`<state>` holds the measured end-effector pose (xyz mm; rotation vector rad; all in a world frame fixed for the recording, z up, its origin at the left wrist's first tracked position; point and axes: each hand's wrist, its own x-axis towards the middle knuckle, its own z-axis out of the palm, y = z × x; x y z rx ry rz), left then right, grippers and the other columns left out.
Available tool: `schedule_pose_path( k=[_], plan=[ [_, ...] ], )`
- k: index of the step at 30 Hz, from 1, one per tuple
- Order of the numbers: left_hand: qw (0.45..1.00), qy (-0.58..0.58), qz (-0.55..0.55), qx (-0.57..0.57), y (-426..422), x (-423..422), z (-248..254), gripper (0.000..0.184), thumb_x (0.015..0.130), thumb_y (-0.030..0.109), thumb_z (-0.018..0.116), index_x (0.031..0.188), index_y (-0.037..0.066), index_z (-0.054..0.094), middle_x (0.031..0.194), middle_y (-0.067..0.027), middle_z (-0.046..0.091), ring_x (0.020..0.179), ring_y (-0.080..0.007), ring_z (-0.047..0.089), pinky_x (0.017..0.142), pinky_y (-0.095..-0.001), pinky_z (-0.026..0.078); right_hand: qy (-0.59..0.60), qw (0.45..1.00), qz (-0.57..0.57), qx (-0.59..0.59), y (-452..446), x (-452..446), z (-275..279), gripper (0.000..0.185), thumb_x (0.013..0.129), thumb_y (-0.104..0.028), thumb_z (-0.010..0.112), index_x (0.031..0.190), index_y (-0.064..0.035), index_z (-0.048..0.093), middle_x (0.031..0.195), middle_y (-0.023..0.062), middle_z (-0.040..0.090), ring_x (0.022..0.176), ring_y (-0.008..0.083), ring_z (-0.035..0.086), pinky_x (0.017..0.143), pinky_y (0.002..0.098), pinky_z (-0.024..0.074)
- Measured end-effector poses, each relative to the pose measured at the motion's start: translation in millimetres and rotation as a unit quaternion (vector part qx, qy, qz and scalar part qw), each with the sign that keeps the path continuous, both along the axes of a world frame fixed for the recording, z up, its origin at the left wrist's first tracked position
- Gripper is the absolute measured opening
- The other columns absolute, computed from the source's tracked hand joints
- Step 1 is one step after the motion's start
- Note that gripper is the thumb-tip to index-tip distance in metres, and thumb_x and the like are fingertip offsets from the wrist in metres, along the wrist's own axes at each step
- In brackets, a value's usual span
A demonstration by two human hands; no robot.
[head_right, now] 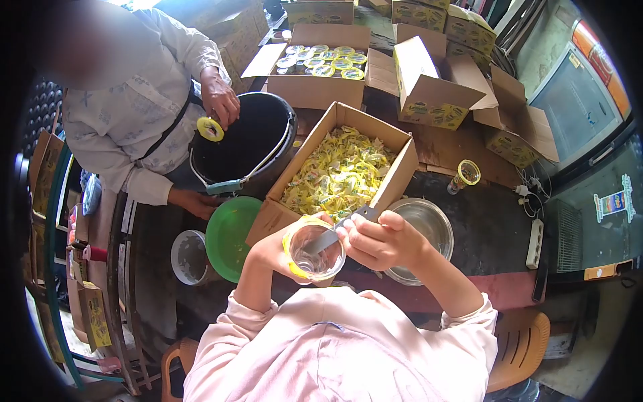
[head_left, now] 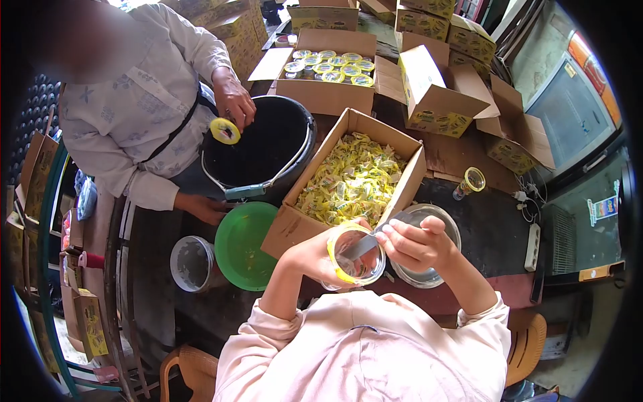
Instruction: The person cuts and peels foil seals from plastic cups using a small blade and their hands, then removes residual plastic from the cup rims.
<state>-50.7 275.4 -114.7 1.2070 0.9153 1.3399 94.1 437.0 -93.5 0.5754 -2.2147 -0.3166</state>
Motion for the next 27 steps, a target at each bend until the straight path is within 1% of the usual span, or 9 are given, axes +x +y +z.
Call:
schedule_pose_path(
  k=[1, 4, 7, 11, 14, 20, 22, 26, 27],
  plan=[
    [0.999, -0.033, -0.022, -0.015, 0, 2, -2, 0.061, 0.057, 0.016, 0.080, 0.105, 0.004, 0.043, 0.089, -0.0031, 0.055, 0.079, -0.0089, 0.052, 0.072, -0.0231, 0.044, -0.008, 1.000, 0.006, 0.003, 0, 1, -1, 0.005, 0.073, -0.011, 0.065, 0.076, -0.0145, 0.064, 0.075, -0.0053, 0.061, 0.072, 0.0054, 0.061, 0.081, 0.0319, 0.0218],
    [0.990, -0.120, -0.051, -0.049, -2, 5, -3, 0.065, 0.057, 0.015, 0.080, 0.107, 0.004, 0.040, 0.089, -0.0041, 0.055, 0.078, -0.0090, 0.053, 0.071, -0.0224, 0.045, 0.016, 1.000, 0.004, -0.006, -3, 0, 2, 0.007, 0.076, -0.013, 0.065, 0.072, -0.0157, 0.060, 0.068, -0.0075, 0.052, 0.070, 0.0023, 0.057, 0.071, 0.0276, 0.0233],
    [0.984, -0.126, -0.120, -0.037, 4, 3, -11, 0.064, 0.056, 0.013, 0.080, 0.106, 0.003, 0.042, 0.089, -0.0050, 0.056, 0.079, -0.0103, 0.054, 0.073, -0.0237, 0.046, 0.021, 1.000, 0.018, -0.013, -3, 0, 1, 0.007, 0.076, -0.013, 0.065, 0.072, -0.0158, 0.059, 0.067, -0.0074, 0.052, 0.070, 0.0025, 0.057, 0.070, 0.0269, 0.0236],
    [0.954, -0.238, -0.177, -0.048, 6, 9, -14, 0.056, 0.056, 0.010, 0.078, 0.102, 0.000, 0.048, 0.090, -0.0070, 0.057, 0.079, -0.0112, 0.056, 0.070, -0.0242, 0.047, 0.022, 0.999, 0.034, -0.013, -6, 1, 4, 0.006, 0.072, -0.013, 0.063, 0.071, -0.0145, 0.057, 0.068, -0.0078, 0.052, 0.069, 0.0025, 0.057, 0.069, 0.0265, 0.0232],
    [0.934, -0.229, -0.266, -0.073, 8, 4, -9, 0.048, 0.058, 0.009, 0.076, 0.096, -0.002, 0.051, 0.086, -0.0083, 0.057, 0.075, -0.0132, 0.056, 0.068, -0.0244, 0.048, 0.010, 0.998, 0.056, -0.007, -5, 3, 4, 0.005, 0.072, -0.012, 0.062, 0.071, -0.0138, 0.058, 0.069, -0.0080, 0.052, 0.067, 0.0017, 0.056, 0.067, 0.0260, 0.0227],
    [0.899, -0.277, -0.340, -0.019, 14, 6, -19, 0.043, 0.060, 0.011, 0.073, 0.093, -0.005, 0.051, 0.078, -0.0122, 0.055, 0.068, -0.0183, 0.057, 0.060, -0.0267, 0.048, 0.015, 0.997, 0.070, -0.007, -6, 2, 1, 0.003, 0.072, -0.013, 0.060, 0.073, -0.0132, 0.058, 0.070, -0.0086, 0.053, 0.064, 0.0011, 0.054, 0.066, 0.0260, 0.0218],
    [0.889, -0.290, -0.353, 0.018, 19, 7, -40, 0.045, 0.061, 0.014, 0.073, 0.094, -0.006, 0.050, 0.079, -0.0136, 0.055, 0.066, -0.0192, 0.057, 0.058, -0.0271, 0.047, 0.011, 0.997, 0.073, -0.009, -5, 0, 3, 0.003, 0.072, -0.012, 0.060, 0.072, -0.0132, 0.058, 0.070, -0.0087, 0.052, 0.064, 0.0011, 0.054, 0.067, 0.0262, 0.0219],
    [0.847, -0.389, -0.346, -0.103, 13, 10, -77, 0.053, 0.063, 0.019, 0.074, 0.099, -0.009, 0.047, 0.081, -0.0166, 0.056, 0.067, -0.0206, 0.057, 0.056, -0.0279, 0.046, -0.017, 0.998, 0.066, -0.001, -3, 5, 7, 0.006, 0.075, -0.012, 0.063, 0.071, -0.0160, 0.061, 0.073, -0.0062, 0.060, 0.072, 0.0049, 0.062, 0.083, 0.0312, 0.0216],
    [0.827, -0.432, -0.334, -0.135, 10, 12, -91, 0.055, 0.063, 0.020, 0.075, 0.100, -0.009, 0.046, 0.081, -0.0174, 0.056, 0.067, -0.0209, 0.057, 0.056, -0.0283, 0.046, -0.011, 0.998, 0.065, -0.004, -4, 5, 7, 0.005, 0.075, -0.012, 0.063, 0.071, -0.0158, 0.061, 0.073, -0.0060, 0.061, 0.072, 0.0050, 0.062, 0.082, 0.0311, 0.0216]
  ],
)
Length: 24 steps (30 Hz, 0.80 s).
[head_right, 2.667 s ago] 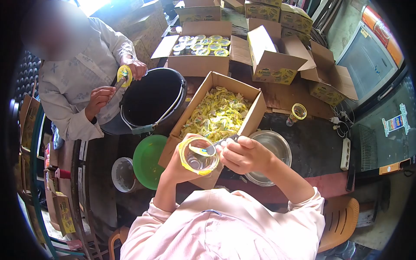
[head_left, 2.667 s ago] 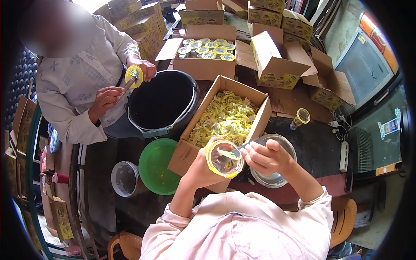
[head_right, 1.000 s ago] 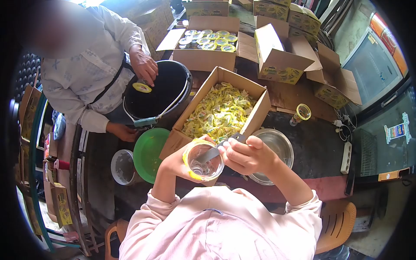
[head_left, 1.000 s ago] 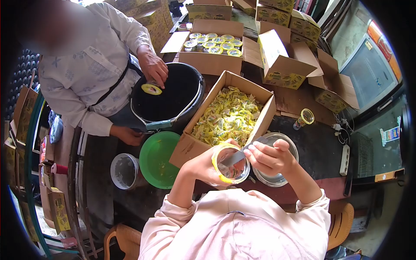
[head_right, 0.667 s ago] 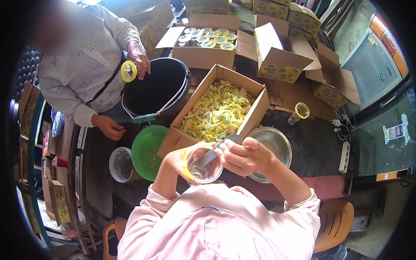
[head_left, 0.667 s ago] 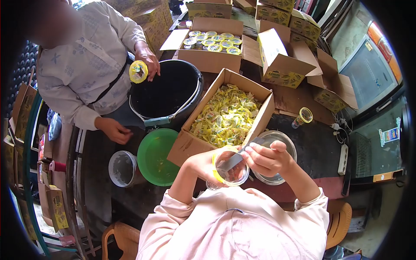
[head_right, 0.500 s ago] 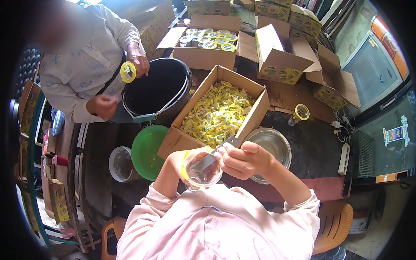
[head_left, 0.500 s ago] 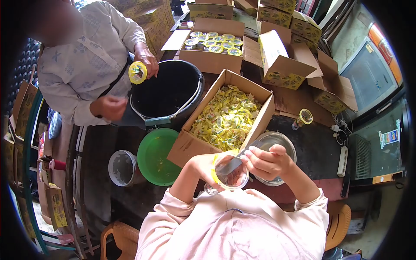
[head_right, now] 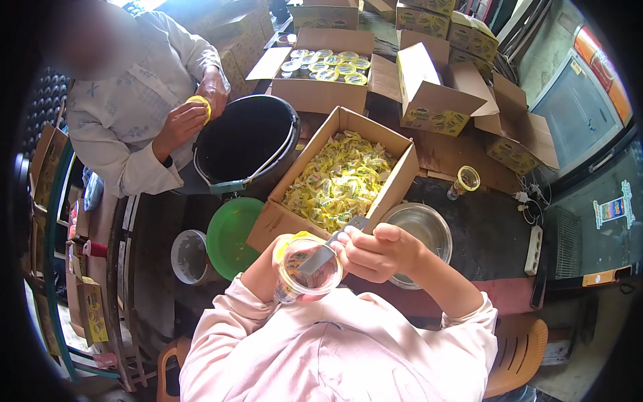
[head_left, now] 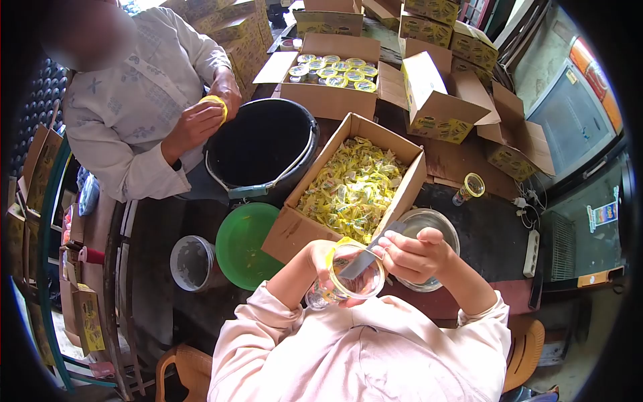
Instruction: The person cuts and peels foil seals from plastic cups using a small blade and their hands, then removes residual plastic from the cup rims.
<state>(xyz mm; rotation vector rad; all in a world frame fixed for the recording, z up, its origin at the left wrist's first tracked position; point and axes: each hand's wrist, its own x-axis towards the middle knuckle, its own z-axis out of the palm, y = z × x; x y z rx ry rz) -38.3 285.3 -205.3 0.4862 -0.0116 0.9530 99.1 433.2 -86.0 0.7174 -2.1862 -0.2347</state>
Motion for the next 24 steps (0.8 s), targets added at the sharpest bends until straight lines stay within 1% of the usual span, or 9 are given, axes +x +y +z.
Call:
schedule_pose_path(
  k=[3, 5, 7, 9, 10, 16, 19, 23, 24],
  plan=[
    [0.999, -0.047, 0.002, 0.007, -1, 4, -15, 0.061, 0.062, 0.022, 0.075, 0.104, -0.010, 0.044, 0.086, -0.0191, 0.056, 0.071, -0.0218, 0.057, 0.061, -0.0298, 0.049, 0.020, 1.000, -0.009, -0.007, -1, -1, 0, 0.003, 0.074, -0.014, 0.063, 0.072, -0.0155, 0.061, 0.073, -0.0063, 0.059, 0.072, 0.0044, 0.061, 0.076, 0.0298, 0.0220],
    [0.976, 0.083, -0.032, 0.199, 16, -11, 53, 0.063, 0.062, 0.023, 0.076, 0.106, -0.009, 0.043, 0.091, -0.0197, 0.055, 0.074, -0.0226, 0.058, 0.065, -0.0309, 0.051, 0.034, 0.999, -0.023, -0.005, 0, -3, -1, 0.004, 0.073, -0.016, 0.062, 0.073, -0.0157, 0.058, 0.073, -0.0079, 0.056, 0.070, 0.0025, 0.057, 0.070, 0.0279, 0.0231],
    [0.932, 0.278, 0.043, 0.229, 13, -30, 62, 0.068, 0.061, 0.021, 0.074, 0.115, -0.003, 0.040, 0.107, -0.0145, 0.049, 0.096, -0.0216, 0.052, 0.081, -0.0342, 0.047, 0.050, 0.998, -0.038, -0.007, 2, -5, -2, 0.004, 0.072, -0.015, 0.062, 0.072, -0.0159, 0.058, 0.073, -0.0074, 0.057, 0.071, 0.0031, 0.058, 0.071, 0.0284, 0.0232],
    [0.922, 0.339, 0.084, 0.167, 7, -41, 66, 0.068, 0.061, 0.018, 0.074, 0.117, 0.000, 0.040, 0.108, -0.0109, 0.048, 0.100, -0.0180, 0.048, 0.088, -0.0318, 0.041, 0.035, 0.997, -0.065, 0.003, 6, -6, 2, 0.006, 0.071, -0.015, 0.064, 0.071, -0.0159, 0.058, 0.073, -0.0066, 0.057, 0.072, 0.0041, 0.058, 0.072, 0.0290, 0.0231],
    [0.946, 0.265, 0.132, 0.134, 7, -39, 61, 0.071, 0.061, 0.017, 0.074, 0.119, 0.000, 0.038, 0.109, -0.0095, 0.047, 0.100, -0.0154, 0.046, 0.090, -0.0294, 0.037, 0.028, 0.997, -0.066, -0.008, 10, -10, 0, 0.006, 0.071, -0.015, 0.064, 0.071, -0.0159, 0.058, 0.073, -0.0063, 0.057, 0.072, 0.0044, 0.058, 0.072, 0.0290, 0.0231],
    [0.849, 0.394, 0.351, 0.034, -11, -36, 98, 0.075, 0.065, 0.017, 0.072, 0.128, 0.000, 0.034, 0.119, -0.0114, 0.046, 0.110, -0.0190, 0.044, 0.098, -0.0318, 0.033, 0.035, 0.993, -0.110, -0.019, 18, -17, 0, 0.007, 0.068, -0.014, 0.064, 0.068, -0.0169, 0.058, 0.068, -0.0062, 0.052, 0.071, 0.0044, 0.055, 0.075, 0.0292, 0.0245],
    [0.772, 0.486, 0.399, 0.092, -9, -30, 110, 0.074, 0.064, 0.017, 0.071, 0.128, 0.000, 0.036, 0.121, -0.0128, 0.046, 0.113, -0.0192, 0.043, 0.099, -0.0326, 0.032, 0.059, 0.990, -0.128, -0.001, 19, -18, 3, 0.008, 0.069, -0.014, 0.065, 0.065, -0.0169, 0.057, 0.067, -0.0065, 0.051, 0.070, 0.0039, 0.055, 0.074, 0.0286, 0.0249],
    [0.464, 0.752, 0.442, 0.158, -5, -15, 122, 0.080, 0.058, 0.022, 0.077, 0.124, -0.001, 0.038, 0.115, -0.0196, 0.052, 0.112, -0.0279, 0.049, 0.096, -0.0355, 0.037, 0.050, 0.991, -0.127, -0.002, 16, -18, 4, 0.011, 0.069, -0.013, 0.066, 0.064, -0.0168, 0.057, 0.067, -0.0071, 0.051, 0.069, 0.0030, 0.053, 0.073, 0.0280, 0.0249],
    [0.448, 0.738, 0.486, 0.135, -2, -10, 119, 0.075, 0.055, 0.023, 0.079, 0.118, 0.000, 0.043, 0.107, -0.0197, 0.056, 0.103, -0.0316, 0.054, 0.091, -0.0362, 0.042, 0.055, 0.990, -0.127, 0.003, 16, -18, 4, 0.011, 0.069, -0.013, 0.066, 0.064, -0.0168, 0.057, 0.067, -0.0072, 0.051, 0.069, 0.0029, 0.053, 0.072, 0.0279, 0.0248]
  ],
)
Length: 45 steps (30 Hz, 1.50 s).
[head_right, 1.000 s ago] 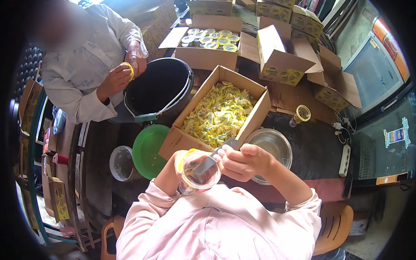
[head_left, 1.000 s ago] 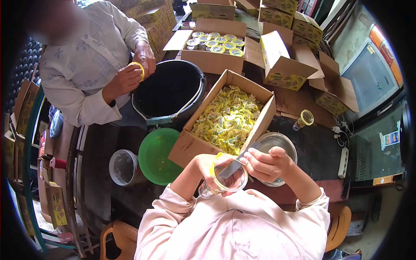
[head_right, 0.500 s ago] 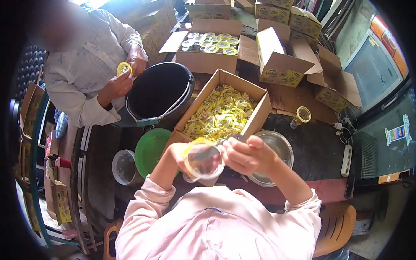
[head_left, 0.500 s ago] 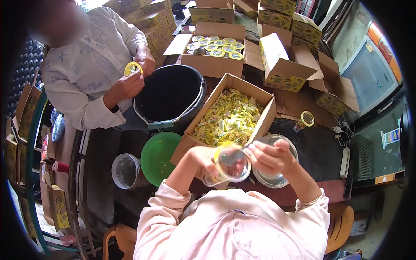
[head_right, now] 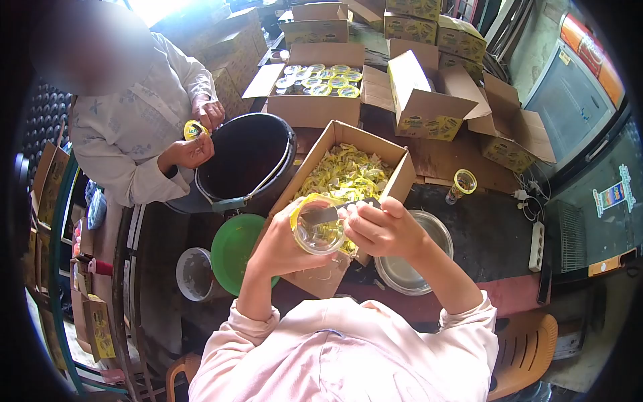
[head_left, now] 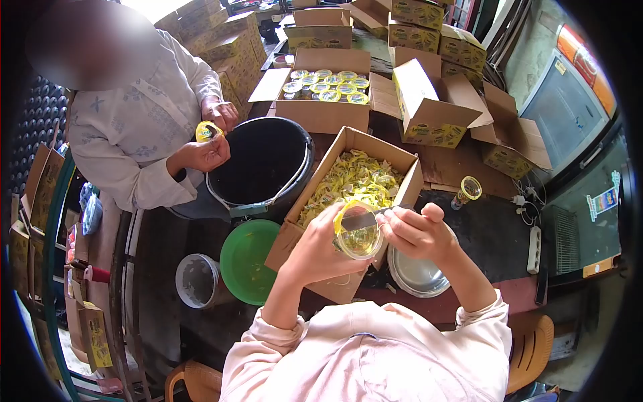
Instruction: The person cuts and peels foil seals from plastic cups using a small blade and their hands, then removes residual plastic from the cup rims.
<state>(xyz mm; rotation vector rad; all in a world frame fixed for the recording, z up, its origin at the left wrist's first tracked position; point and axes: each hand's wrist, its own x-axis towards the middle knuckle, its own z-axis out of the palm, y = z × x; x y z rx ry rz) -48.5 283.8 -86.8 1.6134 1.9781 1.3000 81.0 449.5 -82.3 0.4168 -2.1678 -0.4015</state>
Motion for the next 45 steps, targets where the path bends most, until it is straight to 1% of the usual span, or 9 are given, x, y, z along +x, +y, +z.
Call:
schedule_pose_path(
  k=[3, 6, 9, 12, 15, 21, 27, 33, 45],
  plan=[
    [0.993, -0.083, 0.070, 0.046, -1, 13, 9, 0.065, 0.055, 0.019, 0.080, 0.110, 0.002, 0.048, 0.103, -0.0174, 0.058, 0.097, -0.0309, 0.058, 0.085, -0.0351, 0.045, 0.004, 1.000, -0.003, 0.009, -1, 0, 4, 0.011, 0.070, -0.013, 0.067, 0.064, -0.0169, 0.058, 0.067, -0.0073, 0.051, 0.068, 0.0029, 0.053, 0.072, 0.0277, 0.0245],
    [0.993, -0.055, 0.062, 0.089, 0, 7, 4, 0.058, 0.056, 0.016, 0.080, 0.104, 0.002, 0.050, 0.099, -0.0162, 0.059, 0.094, -0.0295, 0.059, 0.081, -0.0342, 0.046, 0.009, 1.000, -0.006, 0.024, 0, -1, 9, 0.010, 0.071, -0.014, 0.066, 0.065, -0.0171, 0.058, 0.067, -0.0076, 0.051, 0.068, 0.0027, 0.053, 0.071, 0.0278, 0.0244],
    [0.996, -0.040, 0.032, 0.068, -4, 1, 4, 0.056, 0.057, 0.015, 0.079, 0.104, 0.002, 0.050, 0.098, -0.0150, 0.059, 0.092, -0.0281, 0.060, 0.080, -0.0331, 0.047, 0.010, 0.999, -0.006, 0.031, 0, -2, 9, 0.008, 0.072, -0.015, 0.066, 0.067, -0.0172, 0.059, 0.066, -0.0080, 0.050, 0.068, 0.0022, 0.052, 0.071, 0.0275, 0.0242],
    [0.998, -0.016, 0.053, 0.044, -6, 4, 8, 0.051, 0.059, 0.014, 0.077, 0.102, 0.002, 0.052, 0.095, -0.0141, 0.059, 0.088, -0.0284, 0.060, 0.078, -0.0337, 0.047, -0.003, 1.000, -0.001, 0.029, -2, -1, 6, 0.006, 0.072, -0.016, 0.065, 0.068, -0.0170, 0.060, 0.065, -0.0082, 0.048, 0.067, 0.0015, 0.052, 0.070, 0.0268, 0.0241],
    [0.993, -0.004, 0.082, 0.083, -3, 9, 12, 0.047, 0.060, 0.013, 0.076, 0.100, 0.002, 0.054, 0.091, -0.0134, 0.059, 0.083, -0.0294, 0.061, 0.074, -0.0336, 0.048, -0.014, 0.999, 0.006, 0.035, -3, -3, 9, 0.005, 0.073, -0.016, 0.064, 0.069, -0.0165, 0.061, 0.064, -0.0082, 0.047, 0.066, 0.0012, 0.051, 0.069, 0.0262, 0.0240],
    [0.989, -0.032, 0.122, 0.073, 0, 15, 4, 0.041, 0.061, 0.013, 0.074, 0.096, 0.001, 0.055, 0.087, -0.0133, 0.060, 0.079, -0.0286, 0.062, 0.070, -0.0328, 0.049, -0.017, 0.999, 0.014, 0.039, -6, -3, 9, 0.003, 0.071, -0.015, 0.063, 0.070, -0.0155, 0.060, 0.064, -0.0080, 0.047, 0.065, 0.0013, 0.050, 0.068, 0.0260, 0.0245],
    [0.993, -0.052, 0.093, 0.042, 1, 15, 5, 0.040, 0.061, 0.013, 0.075, 0.094, 0.001, 0.056, 0.084, -0.0138, 0.061, 0.077, -0.0282, 0.062, 0.068, -0.0330, 0.050, -0.034, 0.999, 0.030, 0.026, -2, 0, 1, 0.005, 0.071, -0.014, 0.064, 0.069, -0.0145, 0.059, 0.065, -0.0070, 0.048, 0.065, 0.0019, 0.051, 0.070, 0.0257, 0.0256],
    [0.995, -0.092, 0.043, 0.026, 2, 11, 0, 0.043, 0.059, 0.014, 0.076, 0.095, 0.001, 0.057, 0.086, -0.0132, 0.062, 0.078, -0.0261, 0.062, 0.071, -0.0316, 0.049, -0.026, 0.998, 0.051, 0.010, -1, 0, -5, 0.006, 0.072, -0.013, 0.065, 0.069, -0.0137, 0.059, 0.066, -0.0060, 0.049, 0.065, 0.0028, 0.052, 0.072, 0.0260, 0.0267],
    [0.983, -0.160, -0.091, -0.026, 2, -3, -1, 0.045, 0.058, 0.011, 0.076, 0.097, -0.003, 0.058, 0.088, -0.0112, 0.064, 0.078, -0.0158, 0.060, 0.074, -0.0286, 0.048, -0.058, 0.995, 0.079, 0.007, 1, 7, -8, 0.003, 0.074, -0.012, 0.064, 0.076, -0.0126, 0.061, 0.068, -0.0063, 0.050, 0.069, 0.0024, 0.056, 0.077, 0.0269, 0.0275]
  ],
)
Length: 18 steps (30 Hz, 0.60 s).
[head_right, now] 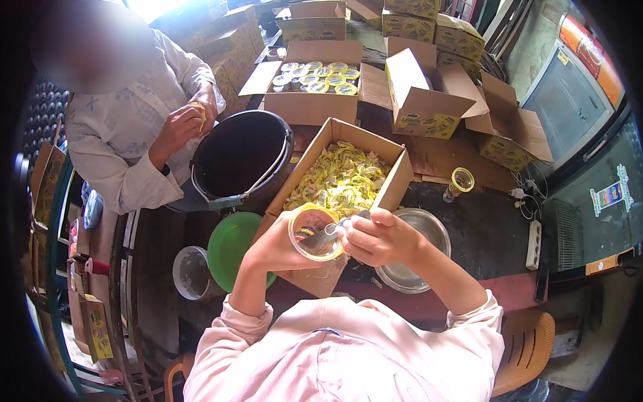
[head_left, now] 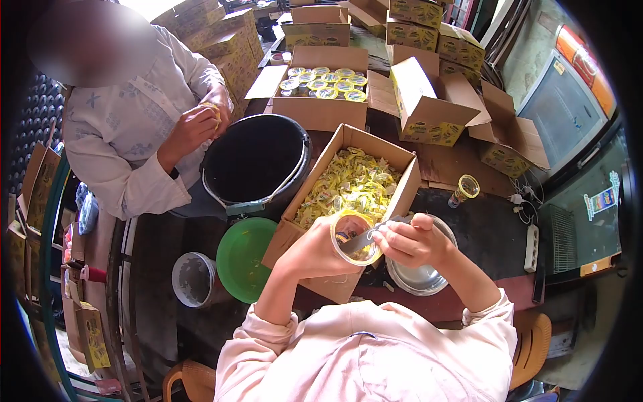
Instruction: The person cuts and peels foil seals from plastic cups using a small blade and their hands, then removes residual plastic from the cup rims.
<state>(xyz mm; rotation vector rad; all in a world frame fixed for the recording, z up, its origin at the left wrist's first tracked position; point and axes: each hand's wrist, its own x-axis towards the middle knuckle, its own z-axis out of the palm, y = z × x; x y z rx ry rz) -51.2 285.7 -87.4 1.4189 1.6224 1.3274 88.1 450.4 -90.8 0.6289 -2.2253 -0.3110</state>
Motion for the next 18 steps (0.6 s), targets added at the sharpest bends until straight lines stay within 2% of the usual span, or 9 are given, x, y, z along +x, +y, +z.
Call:
schedule_pose_path(
  k=[3, 6, 18],
  plan=[
    [0.998, -0.050, -0.042, 0.001, 2, -3, 2, 0.046, 0.058, 0.011, 0.076, 0.097, -0.003, 0.058, 0.087, -0.0103, 0.063, 0.077, -0.0145, 0.059, 0.074, -0.0275, 0.047, 0.003, 1.000, 0.005, -0.007, 0, -1, -1, 0.003, 0.074, -0.012, 0.064, 0.076, -0.0126, 0.062, 0.069, -0.0065, 0.050, 0.069, 0.0020, 0.057, 0.077, 0.0269, 0.0275],
    [0.994, -0.051, -0.077, -0.052, 1, -9, -2, 0.054, 0.055, 0.014, 0.080, 0.101, 0.000, 0.056, 0.095, -0.0059, 0.061, 0.087, -0.0114, 0.057, 0.081, -0.0271, 0.046, 0.001, 1.000, 0.009, -0.009, -1, 0, -2, 0.003, 0.074, -0.012, 0.063, 0.077, -0.0127, 0.062, 0.069, -0.0067, 0.051, 0.069, 0.0017, 0.057, 0.077, 0.0270, 0.0276],
    [0.959, -0.168, -0.189, -0.125, -1, -20, -11, 0.062, 0.053, 0.014, 0.080, 0.106, -0.001, 0.053, 0.097, -0.0061, 0.060, 0.087, -0.0115, 0.055, 0.081, -0.0272, 0.044, -0.009, 1.000, 0.018, -0.009, -6, 2, -7, 0.003, 0.075, -0.012, 0.062, 0.078, -0.0122, 0.062, 0.070, -0.0077, 0.052, 0.069, 0.0012, 0.057, 0.074, 0.0254, 0.0280]
  ],
)
